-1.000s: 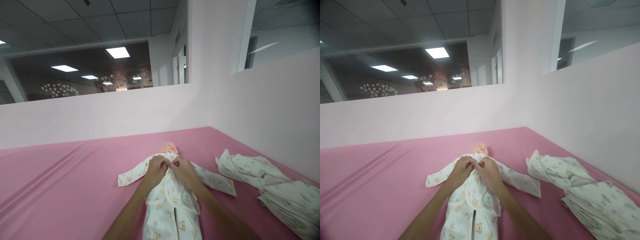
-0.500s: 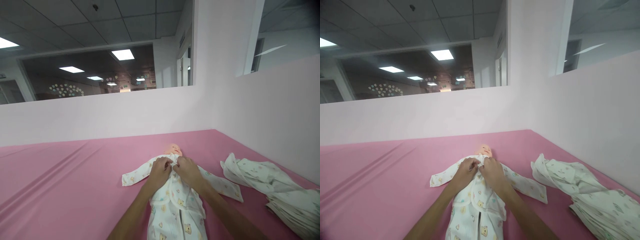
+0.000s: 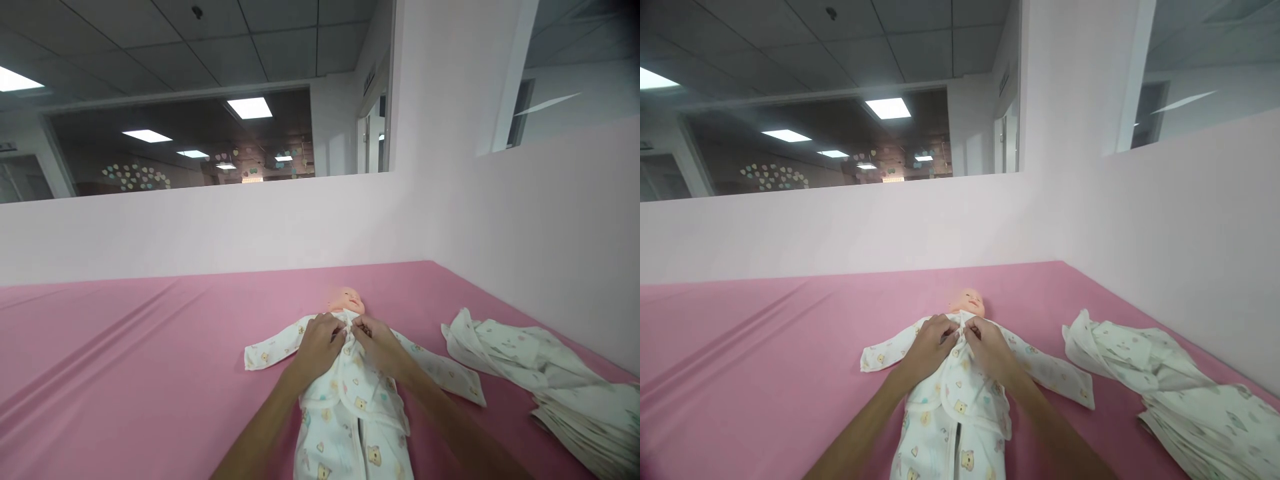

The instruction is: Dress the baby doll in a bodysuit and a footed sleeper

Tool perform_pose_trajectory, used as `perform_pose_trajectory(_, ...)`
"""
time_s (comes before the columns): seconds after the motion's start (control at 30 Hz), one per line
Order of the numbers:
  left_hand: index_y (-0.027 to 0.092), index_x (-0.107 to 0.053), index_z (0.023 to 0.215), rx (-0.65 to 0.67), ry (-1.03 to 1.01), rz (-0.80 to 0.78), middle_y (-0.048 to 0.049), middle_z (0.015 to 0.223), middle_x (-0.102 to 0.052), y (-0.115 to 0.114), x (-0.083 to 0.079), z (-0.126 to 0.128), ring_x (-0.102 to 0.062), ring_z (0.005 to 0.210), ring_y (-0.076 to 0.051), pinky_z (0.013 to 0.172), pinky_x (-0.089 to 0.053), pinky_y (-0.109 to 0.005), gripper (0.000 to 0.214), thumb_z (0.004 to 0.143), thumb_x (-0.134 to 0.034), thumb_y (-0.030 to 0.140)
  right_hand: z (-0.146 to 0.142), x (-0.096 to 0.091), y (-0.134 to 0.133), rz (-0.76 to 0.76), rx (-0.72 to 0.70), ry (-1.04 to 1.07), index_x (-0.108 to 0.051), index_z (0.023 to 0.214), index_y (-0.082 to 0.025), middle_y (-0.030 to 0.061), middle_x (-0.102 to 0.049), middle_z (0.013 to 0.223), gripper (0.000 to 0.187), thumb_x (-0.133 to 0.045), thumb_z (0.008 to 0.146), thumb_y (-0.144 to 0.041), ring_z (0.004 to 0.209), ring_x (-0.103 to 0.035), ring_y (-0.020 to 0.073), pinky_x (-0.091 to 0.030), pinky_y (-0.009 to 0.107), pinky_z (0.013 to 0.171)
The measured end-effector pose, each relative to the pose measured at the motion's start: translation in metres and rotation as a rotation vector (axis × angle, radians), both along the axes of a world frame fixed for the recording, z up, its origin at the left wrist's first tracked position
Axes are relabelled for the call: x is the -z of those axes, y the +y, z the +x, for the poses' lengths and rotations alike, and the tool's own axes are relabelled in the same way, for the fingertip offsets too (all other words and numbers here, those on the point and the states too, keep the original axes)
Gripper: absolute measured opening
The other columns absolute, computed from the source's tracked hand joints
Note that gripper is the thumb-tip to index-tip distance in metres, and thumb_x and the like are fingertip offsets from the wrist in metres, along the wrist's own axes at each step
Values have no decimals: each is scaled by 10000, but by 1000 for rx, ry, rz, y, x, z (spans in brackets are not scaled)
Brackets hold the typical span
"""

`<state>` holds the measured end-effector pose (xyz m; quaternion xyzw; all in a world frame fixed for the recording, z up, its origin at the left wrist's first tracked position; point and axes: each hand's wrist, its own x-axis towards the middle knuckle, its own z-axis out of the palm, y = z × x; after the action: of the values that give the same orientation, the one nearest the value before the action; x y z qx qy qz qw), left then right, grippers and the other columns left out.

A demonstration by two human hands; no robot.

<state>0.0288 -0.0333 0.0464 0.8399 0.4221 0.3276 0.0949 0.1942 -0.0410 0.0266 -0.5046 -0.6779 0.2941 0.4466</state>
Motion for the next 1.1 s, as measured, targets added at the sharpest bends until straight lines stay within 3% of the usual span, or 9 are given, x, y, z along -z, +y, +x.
perform_pose_trajectory(0.3, 210, -579, 816, -3, -73, -12, -15, 869, -612, -1, 0, 5, -528, 874, -185, 814, -398, -333, 176, 884, -417, 221, -5, -2, 0, 53, 76, -92, -453, 662, -207, -52, -431, 603, 165, -428, 809, -276, 602, -408, 124, -300, 248, 569)
perform_pose_trajectory(0.47, 215, -560, 869, -76, -173, -10, -23, 922, -623, -3, -8, 0, -545, 904, -186, 826, -406, -328, 190, 915, -387, 278, 2, -1, 1, 21, 369, -163, -402, 628, -217, -36, -476, 585, 178, -409, 797, -273, 584, -439, 144, -286, 263, 562)
perform_pose_trajectory(0.57, 207, -542, 851, -196, -266, -62, -26, 894, -627, -3, -9, -4, -560, 852, -179, 766, -419, -309, 199, 910, -376, 298, -1, -3, -4, 125, 471, -243, -457, 711, -216, 6, -576, 693, 144, -397, 824, -282, 686, -511, 181, -313, 280, 614)
perform_pose_trajectory(0.63, 204, -524, 799, -215, -290, -113, -16, 844, -624, -5, -7, -5, -559, 801, -169, 722, -418, -294, 204, 901, -369, 287, -10, -7, -14, 225, 445, -316, -466, 739, -214, 22, -602, 751, 148, -417, 844, -306, 742, -529, 194, -329, 292, 663)
perform_pose_trajectory(0.73, 207, -507, 764, -133, -245, -160, 4, 787, -603, -12, -4, -7, -537, 743, -153, 679, -412, -278, 177, 872, -368, 225, -28, -16, -31, 261, 360, -431, -484, 747, -208, 37, -615, 762, 203, -432, 876, -356, 775, -548, 206, -341, 313, 716)
perform_pose_trajectory(0.87, 208, -542, 801, -77, -221, -182, -4, 821, -608, -20, -4, -13, -553, 796, -161, 729, -435, -291, 208, 879, -349, 213, -42, -23, -46, 171, 332, -561, -543, 904, -171, 93, -655, 850, 141, -454, 842, -261, 872, -587, 251, -351, 360, 783)
perform_pose_trajectory(1.1, 210, -585, 961, -73, -250, -162, -36, 991, -639, -25, 4, -18, -575, 961, -185, 875, -438, -340, 271, 927, -317, 228, -48, -42, -48, 90, 270, -826, -617, 920, -129, 138, -681, 895, 196, -464, 799, -144, 873, -625, 286, -390, 421, 793)
